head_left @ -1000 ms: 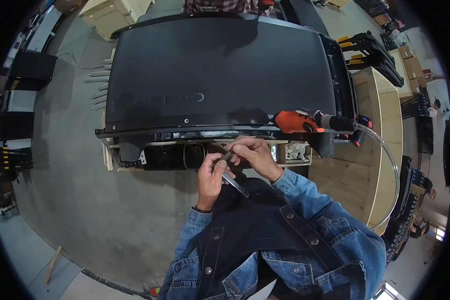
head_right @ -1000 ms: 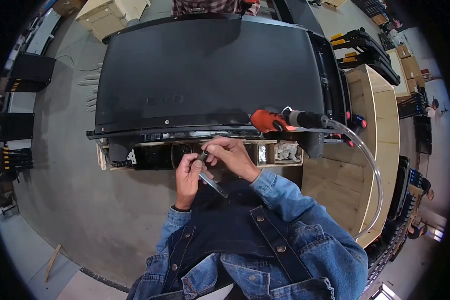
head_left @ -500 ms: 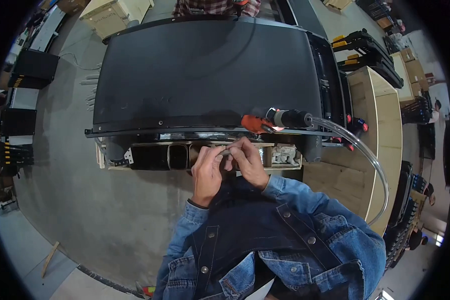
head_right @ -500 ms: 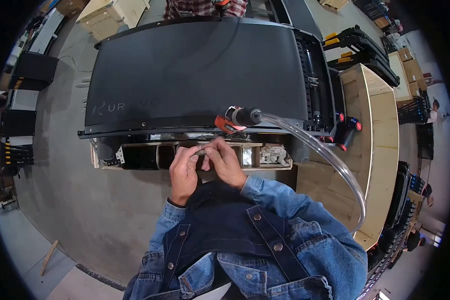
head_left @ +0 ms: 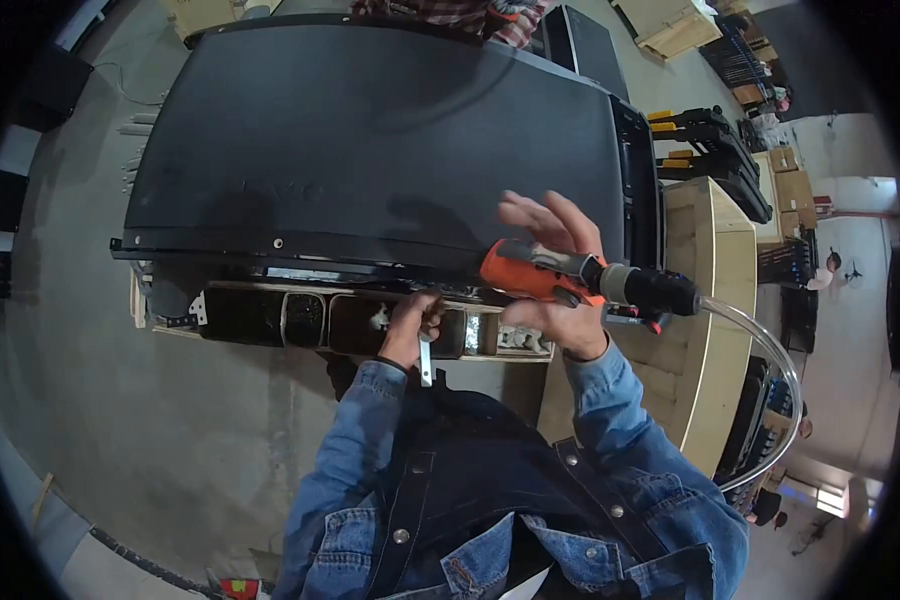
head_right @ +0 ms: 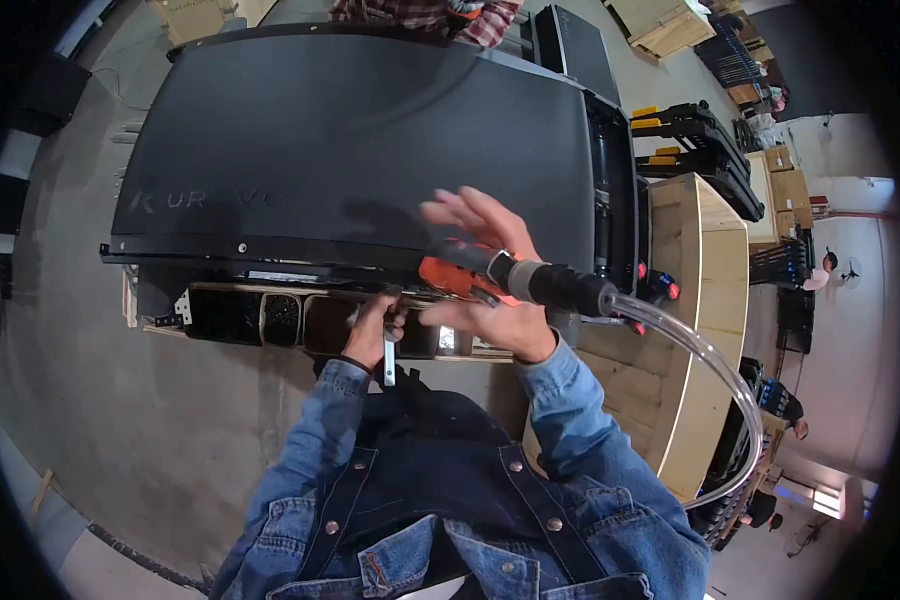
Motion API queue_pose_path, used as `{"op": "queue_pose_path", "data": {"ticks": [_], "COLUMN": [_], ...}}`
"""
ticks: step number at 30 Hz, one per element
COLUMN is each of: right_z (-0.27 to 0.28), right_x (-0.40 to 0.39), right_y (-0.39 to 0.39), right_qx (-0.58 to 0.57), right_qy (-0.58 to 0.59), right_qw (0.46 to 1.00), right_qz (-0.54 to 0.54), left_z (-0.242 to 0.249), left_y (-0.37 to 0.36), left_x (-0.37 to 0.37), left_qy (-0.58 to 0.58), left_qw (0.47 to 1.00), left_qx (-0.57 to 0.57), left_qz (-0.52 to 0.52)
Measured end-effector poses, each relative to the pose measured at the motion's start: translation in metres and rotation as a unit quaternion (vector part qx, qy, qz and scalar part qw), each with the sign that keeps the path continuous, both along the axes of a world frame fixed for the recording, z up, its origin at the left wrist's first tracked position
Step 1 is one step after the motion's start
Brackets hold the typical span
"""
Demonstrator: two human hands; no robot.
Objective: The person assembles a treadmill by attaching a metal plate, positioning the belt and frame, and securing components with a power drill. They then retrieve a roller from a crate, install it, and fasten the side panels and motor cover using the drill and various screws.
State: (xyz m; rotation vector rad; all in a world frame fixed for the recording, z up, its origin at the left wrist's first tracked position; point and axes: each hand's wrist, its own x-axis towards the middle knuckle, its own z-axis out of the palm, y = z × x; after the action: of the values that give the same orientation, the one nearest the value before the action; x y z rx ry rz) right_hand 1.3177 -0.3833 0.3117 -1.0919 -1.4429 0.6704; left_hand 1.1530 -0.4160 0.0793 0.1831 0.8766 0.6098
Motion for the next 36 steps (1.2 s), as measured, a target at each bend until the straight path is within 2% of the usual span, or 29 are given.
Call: {"op": "queue_pose_path", "data": {"ticks": [2,4,5,6,8,9,11,12,15,18,19,21,25,27,28,29,30,31,35,36], "right_z": [-0.016,-0.033,-0.036,-0.03,-0.031,-0.042,-0.041,-0.041,-0.041,-0.036,-0.036,-0.035,-0.035,-0.036,-0.036,-0.035,-0.035,-0.035,-0.035,-0.034], "right_x": [0.003,0.005,0.002,0.003,-0.006,0.0,0.0,0.004,0.002,0.002,0.002,0.0,0.0,0.001,0.003,0.004,0.006,0.007,0.004,0.0], "right_y": [0.013,0.011,0.012,0.013,0.01,0.012,0.015,0.019,0.017,0.02,0.021,0.021,0.02,0.02,0.019,0.019,0.02,0.021,0.024,0.023], "right_qx": [-0.022,-0.022,-0.016,0.034,0.025,0.028,-0.018,-0.023,-0.035,-0.037,-0.039,-0.037,-0.039,-0.046,-0.046,-0.047,-0.044,-0.044,-0.028,-0.021], "right_qy": [-0.016,-0.021,-0.023,-0.068,0.003,0.004,0.088,0.107,0.077,0.093,0.09,0.078,0.064,0.077,0.074,0.069,0.063,0.062,0.04,0.013], "right_qw": [0.99,0.991,0.992,0.983,0.989,0.989,0.991,0.986,0.986,0.985,0.984,0.986,0.987,0.987,0.987,0.987,0.987,0.986,0.986,0.988], "right_qz": [0.141,0.132,0.124,0.166,0.149,0.142,0.1,0.127,0.141,0.143,0.146,0.145,0.139,0.136,0.138,0.141,0.145,0.146,0.158,0.154], "left_z": [-0.012,-0.041,-0.05,-0.057,-0.063,-0.062,-0.066,-0.07,-0.078,-0.086,-0.087,-0.083,-0.077,-0.079,-0.088,-0.097,-0.102,-0.108,-0.092,-0.092], "left_y": [0.011,0.013,0.019,0.02,0.019,0.015,0.028,0.029,0.029,0.026,0.024,0.021,0.022,0.02,0.017,0.016,0.016,0.015,0.012,0.009], "left_x": [0.011,0.021,0.024,0.026,0.034,0.037,0.046,0.049,0.061,0.064,0.067,0.068,0.066,0.065,0.061,0.051,0.054,0.056,0.062,0.063], "left_qy": [0.027,-0.131,-0.223,-0.227,-0.325,-0.328,-0.146,-0.116,-0.263,-0.336,-0.339,-0.325,-0.329,-0.158,-0.16,-0.046,0.064,0.185,0.165,0.101], "left_qw": [0.999,0.99,0.974,0.973,0.945,0.943,0.983,0.991,0.965,0.942,0.941,0.939,0.941,0.98,0.979,0.99,0.966,0.91,0.944,0.969], "left_qx": [-0.018,-0.045,-0.04,-0.045,-0.032,-0.041,-0.108,-0.065,-0.023,0.004,0.005,-0.104,-0.061,-0.075,-0.075,0.124,0.25,0.361,0.28,0.227], "left_qz": [-0.022,0.017,-0.007,-0.007,0.023,0.02,-0.003,-0.022,-0.005,-0.006,-0.002,0.046,0.048,0.096,0.097,0.046,-0.024,-0.081,-0.063,-0.003]}}
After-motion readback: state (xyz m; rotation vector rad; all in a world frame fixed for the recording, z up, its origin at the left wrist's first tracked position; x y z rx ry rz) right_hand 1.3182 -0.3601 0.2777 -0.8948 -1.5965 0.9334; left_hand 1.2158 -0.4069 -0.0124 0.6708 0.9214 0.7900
